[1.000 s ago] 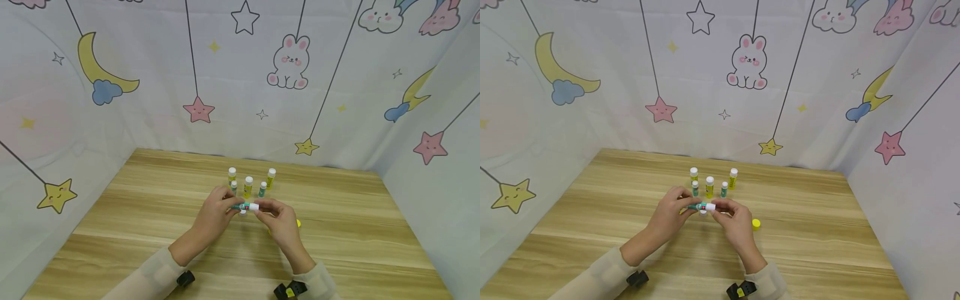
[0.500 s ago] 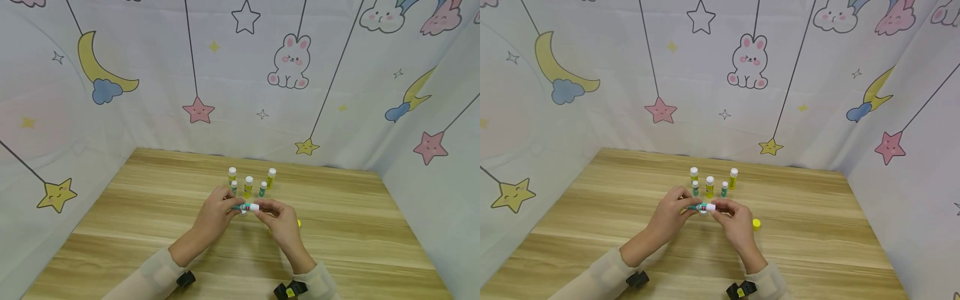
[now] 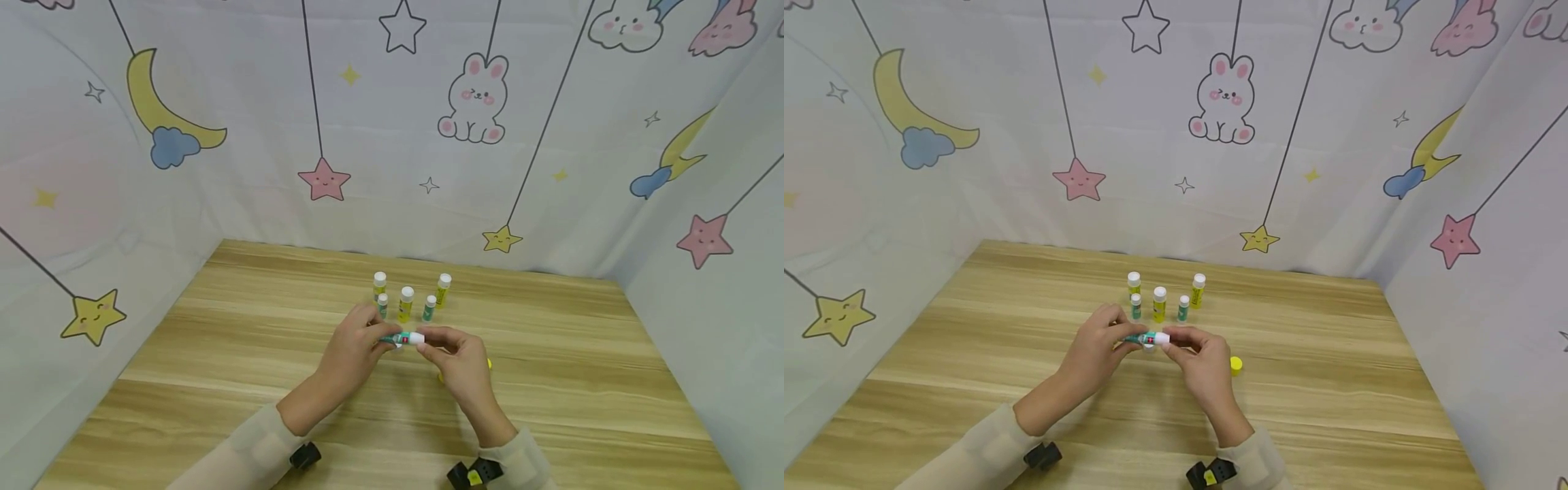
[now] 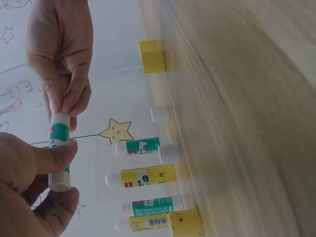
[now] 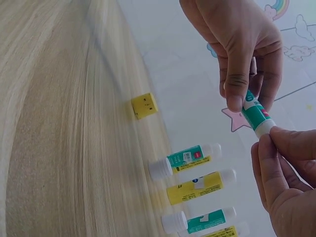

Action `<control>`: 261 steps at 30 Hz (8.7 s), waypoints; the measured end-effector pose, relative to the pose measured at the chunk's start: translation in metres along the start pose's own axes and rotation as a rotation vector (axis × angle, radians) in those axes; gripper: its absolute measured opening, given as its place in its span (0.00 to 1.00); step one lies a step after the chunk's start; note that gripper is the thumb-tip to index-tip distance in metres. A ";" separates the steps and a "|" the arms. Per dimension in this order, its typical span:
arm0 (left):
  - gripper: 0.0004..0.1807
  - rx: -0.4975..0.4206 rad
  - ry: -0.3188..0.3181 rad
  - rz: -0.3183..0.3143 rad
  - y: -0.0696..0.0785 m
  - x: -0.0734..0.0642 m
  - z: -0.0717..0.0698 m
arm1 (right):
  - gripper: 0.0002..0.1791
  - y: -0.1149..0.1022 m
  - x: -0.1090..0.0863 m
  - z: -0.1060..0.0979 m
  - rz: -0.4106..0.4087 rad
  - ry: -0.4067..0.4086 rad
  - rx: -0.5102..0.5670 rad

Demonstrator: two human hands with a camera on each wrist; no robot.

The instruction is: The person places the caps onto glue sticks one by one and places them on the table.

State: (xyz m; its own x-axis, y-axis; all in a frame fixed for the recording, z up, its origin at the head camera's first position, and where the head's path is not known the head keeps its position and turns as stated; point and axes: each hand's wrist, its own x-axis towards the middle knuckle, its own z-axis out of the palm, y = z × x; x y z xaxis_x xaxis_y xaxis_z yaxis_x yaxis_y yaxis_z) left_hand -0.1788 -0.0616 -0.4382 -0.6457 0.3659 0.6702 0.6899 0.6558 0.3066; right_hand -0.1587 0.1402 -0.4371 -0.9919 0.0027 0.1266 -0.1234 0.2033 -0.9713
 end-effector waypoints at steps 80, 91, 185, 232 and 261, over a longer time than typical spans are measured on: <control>0.10 0.018 -0.097 -0.211 -0.030 -0.024 -0.008 | 0.14 0.046 0.030 -0.249 -0.221 0.301 -0.979; 0.10 0.023 -0.115 -0.231 -0.030 -0.023 -0.010 | 0.14 0.056 0.032 -0.282 -0.119 0.277 -1.017; 0.16 -0.371 -0.255 -0.771 -0.078 0.024 0.053 | 0.24 0.025 -0.018 -0.114 0.053 0.129 -0.544; 0.17 -0.356 -0.140 -0.640 -0.069 0.013 0.038 | 0.24 0.029 -0.014 -0.099 0.070 0.065 -0.534; 0.14 -0.474 -0.171 -0.526 -0.034 -0.026 -0.011 | 0.22 0.036 0.017 -0.062 -0.154 -0.085 -0.728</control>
State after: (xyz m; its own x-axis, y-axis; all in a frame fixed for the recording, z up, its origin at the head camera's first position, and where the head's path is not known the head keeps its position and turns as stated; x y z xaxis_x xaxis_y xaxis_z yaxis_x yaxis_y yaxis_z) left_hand -0.1821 -0.1007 -0.4589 -0.9463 0.2043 0.2506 0.3168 0.4310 0.8449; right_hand -0.1786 0.2080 -0.4569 -0.9673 -0.1484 0.2058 -0.2408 0.7921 -0.5608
